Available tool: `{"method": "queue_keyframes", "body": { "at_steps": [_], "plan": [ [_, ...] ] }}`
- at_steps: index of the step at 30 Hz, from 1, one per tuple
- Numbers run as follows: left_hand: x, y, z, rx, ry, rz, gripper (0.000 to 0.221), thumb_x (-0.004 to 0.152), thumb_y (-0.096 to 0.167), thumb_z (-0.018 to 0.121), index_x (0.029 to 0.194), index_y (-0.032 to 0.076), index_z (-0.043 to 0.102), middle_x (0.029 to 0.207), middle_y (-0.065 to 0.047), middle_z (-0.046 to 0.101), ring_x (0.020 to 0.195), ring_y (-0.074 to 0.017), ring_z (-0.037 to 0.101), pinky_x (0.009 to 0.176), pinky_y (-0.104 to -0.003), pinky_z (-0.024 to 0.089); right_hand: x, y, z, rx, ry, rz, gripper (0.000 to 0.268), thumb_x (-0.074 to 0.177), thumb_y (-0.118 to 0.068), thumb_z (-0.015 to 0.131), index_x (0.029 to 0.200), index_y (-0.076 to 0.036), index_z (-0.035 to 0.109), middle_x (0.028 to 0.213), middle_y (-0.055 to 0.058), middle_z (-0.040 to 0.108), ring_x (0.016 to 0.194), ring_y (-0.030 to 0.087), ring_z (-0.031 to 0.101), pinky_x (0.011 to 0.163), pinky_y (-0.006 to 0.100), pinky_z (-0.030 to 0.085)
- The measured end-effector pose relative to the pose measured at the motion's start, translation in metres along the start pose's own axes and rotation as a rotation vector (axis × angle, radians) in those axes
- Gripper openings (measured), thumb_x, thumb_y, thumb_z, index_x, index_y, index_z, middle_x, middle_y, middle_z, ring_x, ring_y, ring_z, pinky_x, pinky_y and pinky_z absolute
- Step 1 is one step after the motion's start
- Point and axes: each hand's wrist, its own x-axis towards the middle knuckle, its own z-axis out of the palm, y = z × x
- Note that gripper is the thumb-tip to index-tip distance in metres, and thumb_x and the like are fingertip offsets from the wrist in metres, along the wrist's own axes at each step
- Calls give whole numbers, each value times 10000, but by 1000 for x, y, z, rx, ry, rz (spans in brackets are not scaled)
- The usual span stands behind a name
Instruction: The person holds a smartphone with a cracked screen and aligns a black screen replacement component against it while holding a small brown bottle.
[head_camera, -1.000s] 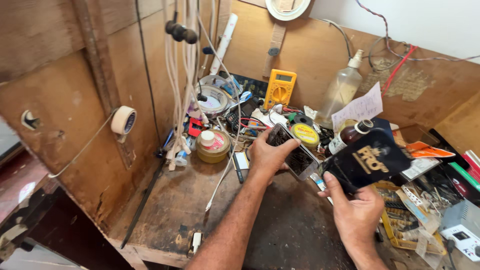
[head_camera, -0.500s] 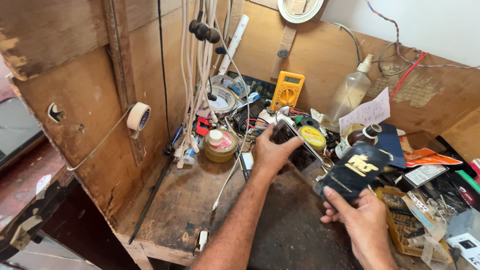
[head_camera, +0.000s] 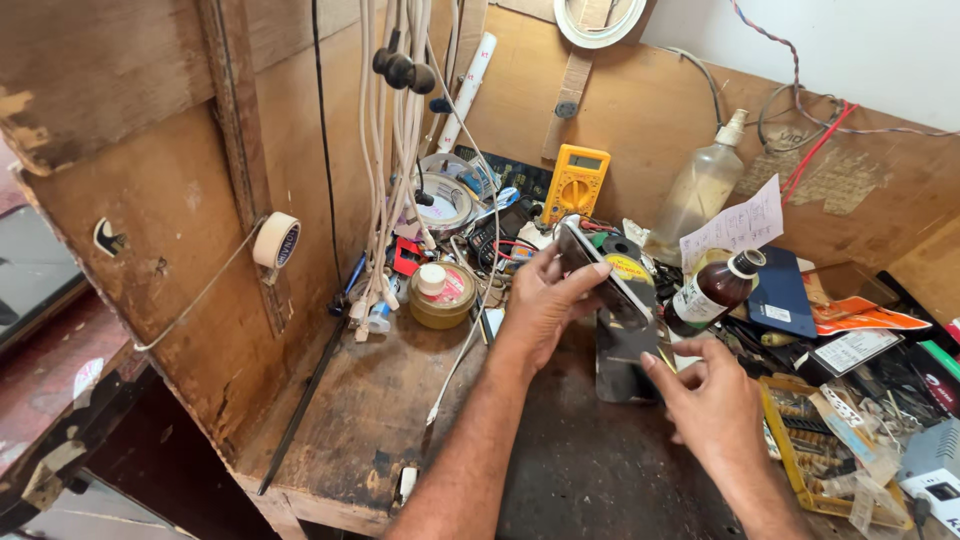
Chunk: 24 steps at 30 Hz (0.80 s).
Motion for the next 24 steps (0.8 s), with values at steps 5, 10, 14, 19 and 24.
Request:
{"method": "queue_keyframes", "body": {
  "at_steps": [5,10,14,19,24],
  "plan": [
    [-9,12,-3,-315,-276,-106,612,930,85,721,1475,-21,462,1351,-136,613,1224,-302,652,1033,-517,557,-13,-4,-2,18,256,-273,390,868,-269,809,1133,-5,700,848,84,765,650,154,660,599,317,525],
    [-19,27,0,-384,-414,-132,682,962,87,684,1557,-19,368,1533,-186,509,1349,-356,572,1120,-550,504,-20,-12,-7,371,280,-536,203,938,-156,749,1069,-4,717,937,72,754,804,77,666,691,233,519],
    [-23,33,6,-386,-464,-150,743,940,85,689,1591,68,333,1535,-199,493,1355,-367,552,1110,-557,494,-20,-29,-14,427,309,-711,158,939,-105,737,1072,-22,718,1025,88,714,835,99,677,749,235,541],
    [-23,34,9,-338,-505,-185,813,918,86,716,1624,88,312,1534,-232,484,1372,-360,544,1126,-518,471,-18,-50,-23,265,342,-926,137,907,-55,744,1042,-38,726,1071,68,741,1017,205,679,923,322,521],
    [-24,29,9,-334,-554,-221,889,918,94,722,1678,67,261,1540,-173,474,1398,-276,525,1177,-453,447,-13,-61,-26,257,261,-958,207,882,-65,724,1089,-69,738,1155,86,710,1108,253,655,895,355,551]
  ]
}}
